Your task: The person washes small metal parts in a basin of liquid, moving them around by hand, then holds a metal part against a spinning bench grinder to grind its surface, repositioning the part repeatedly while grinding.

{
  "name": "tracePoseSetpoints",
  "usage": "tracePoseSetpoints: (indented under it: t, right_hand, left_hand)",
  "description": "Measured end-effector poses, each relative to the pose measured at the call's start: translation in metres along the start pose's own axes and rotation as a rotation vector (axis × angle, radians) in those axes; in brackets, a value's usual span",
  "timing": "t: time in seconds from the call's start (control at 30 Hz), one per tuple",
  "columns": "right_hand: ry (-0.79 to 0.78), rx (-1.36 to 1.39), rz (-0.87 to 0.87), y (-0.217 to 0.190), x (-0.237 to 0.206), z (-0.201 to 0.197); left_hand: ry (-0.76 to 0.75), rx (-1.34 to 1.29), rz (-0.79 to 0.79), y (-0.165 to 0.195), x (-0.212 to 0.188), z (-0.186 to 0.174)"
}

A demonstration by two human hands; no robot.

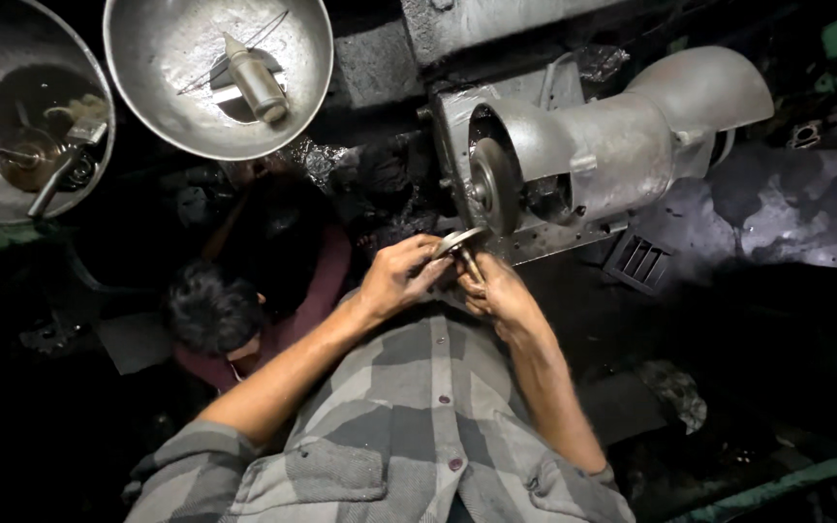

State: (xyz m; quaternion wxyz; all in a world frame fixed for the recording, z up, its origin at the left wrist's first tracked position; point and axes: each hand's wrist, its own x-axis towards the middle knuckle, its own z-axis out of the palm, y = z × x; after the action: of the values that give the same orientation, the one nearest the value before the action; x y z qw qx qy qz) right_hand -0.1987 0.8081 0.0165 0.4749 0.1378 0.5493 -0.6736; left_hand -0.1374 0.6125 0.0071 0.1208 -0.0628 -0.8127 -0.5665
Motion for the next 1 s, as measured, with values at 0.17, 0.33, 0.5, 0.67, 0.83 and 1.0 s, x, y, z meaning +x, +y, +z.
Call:
tracePoseSetpoints:
  t: [0.17, 0.33, 0.5, 0.67, 0.83, 1.0]
  right_hand:
    - [0.006, -0.032, 0.028, -0.007, -0.001, 0.002]
    - [-0.011, 0.032, 0.074, -0.011, 0.002, 0.000]
    - [-0.033, 0.124, 0.146, -0.011, 0.006, -0.008]
    - [-0.053, 0.205, 0.137, -0.010, 0.004, -0.014]
    - [-0.018, 0.250, 0.092, -0.010, -0.003, -0.022]
    - [-0.015, 0.146, -0.003, 0.016, -0.002, -0.039]
  left_hand:
    - [0.011, 0.051, -0.043, 0.005, 0.002, 0.000]
    - [0.012, 0.135, -0.019, 0.008, 0.013, -0.003]
    - [-0.017, 0.227, -0.016, 0.014, 0.023, -0.003]
    - [-0.086, 0.320, 0.030, 0.018, 0.036, 0.000]
    - [-0.129, 0.303, 0.070, 0.020, 0.047, 0.009]
    - [-0.148, 0.328, 0.148, 0.022, 0.040, 0.007]
